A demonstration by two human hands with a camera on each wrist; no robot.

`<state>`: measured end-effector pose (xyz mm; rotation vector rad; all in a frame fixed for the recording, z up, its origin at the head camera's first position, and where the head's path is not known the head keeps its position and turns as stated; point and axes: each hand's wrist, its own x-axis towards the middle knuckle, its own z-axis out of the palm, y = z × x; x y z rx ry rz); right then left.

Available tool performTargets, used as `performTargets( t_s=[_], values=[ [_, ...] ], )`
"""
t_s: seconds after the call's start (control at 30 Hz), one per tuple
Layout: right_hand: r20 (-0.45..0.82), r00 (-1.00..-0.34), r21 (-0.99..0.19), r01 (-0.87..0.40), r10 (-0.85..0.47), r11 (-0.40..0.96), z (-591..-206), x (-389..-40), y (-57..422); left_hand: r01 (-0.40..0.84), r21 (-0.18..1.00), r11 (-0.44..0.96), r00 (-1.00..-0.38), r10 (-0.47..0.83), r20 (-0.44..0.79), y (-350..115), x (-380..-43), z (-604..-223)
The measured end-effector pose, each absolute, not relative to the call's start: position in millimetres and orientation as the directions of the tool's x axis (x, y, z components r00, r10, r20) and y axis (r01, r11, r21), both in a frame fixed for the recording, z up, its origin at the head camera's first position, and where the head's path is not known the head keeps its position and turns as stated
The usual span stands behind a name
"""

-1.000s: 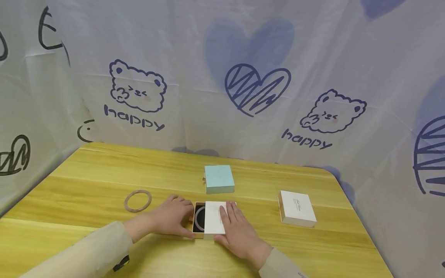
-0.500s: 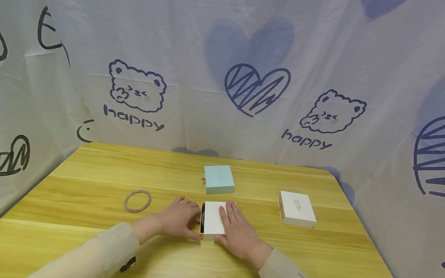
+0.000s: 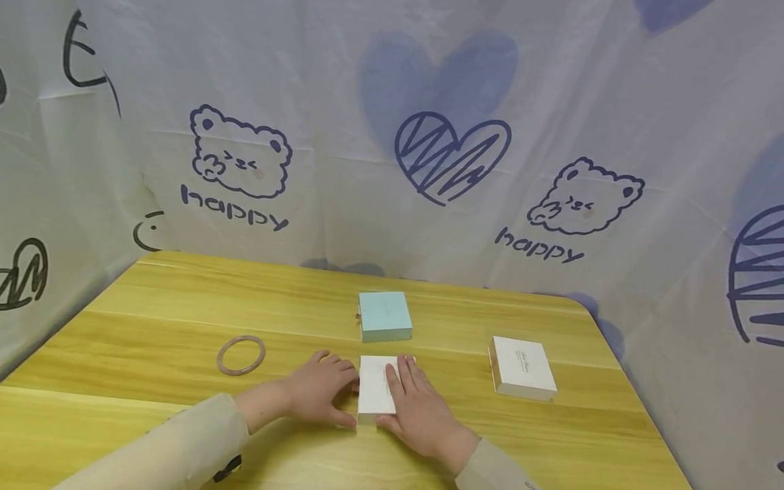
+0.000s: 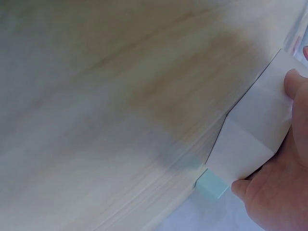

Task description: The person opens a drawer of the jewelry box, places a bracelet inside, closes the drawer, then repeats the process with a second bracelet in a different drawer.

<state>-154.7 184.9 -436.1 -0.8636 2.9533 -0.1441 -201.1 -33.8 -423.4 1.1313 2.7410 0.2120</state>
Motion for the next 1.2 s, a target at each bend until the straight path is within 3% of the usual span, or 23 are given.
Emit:
performTargets(
  t_s=[0.33, 0.73, 0.93, 1.2],
  values=[
    [-0.011, -0.849, -0.041, -0.528, -0.529, 0.848, -438, -156, 189, 0.658, 0.209, 0.723, -0.735, 0.678, -0.029, -48, -206, -422],
    [-0.017, -0.912, 0.021, -0.411, -0.411, 0.911, -431, -171, 240, 0.635, 0.248, 0.732, -0.748, 0.662, -0.042, -62, -208, -415],
    [-0.007, -0.913, 0.129, -0.405, -0.408, 0.905, -424, -188, 244, 0.640, 0.242, 0.729, -0.745, 0.666, -0.038, -65, -208, -417],
    [-0.110, -0.936, 0.122, -0.346, -0.334, 0.930, -411, -216, 240, 0.643, 0.225, 0.732, -0.744, 0.666, -0.043, -68, -206, -418]
  ],
)
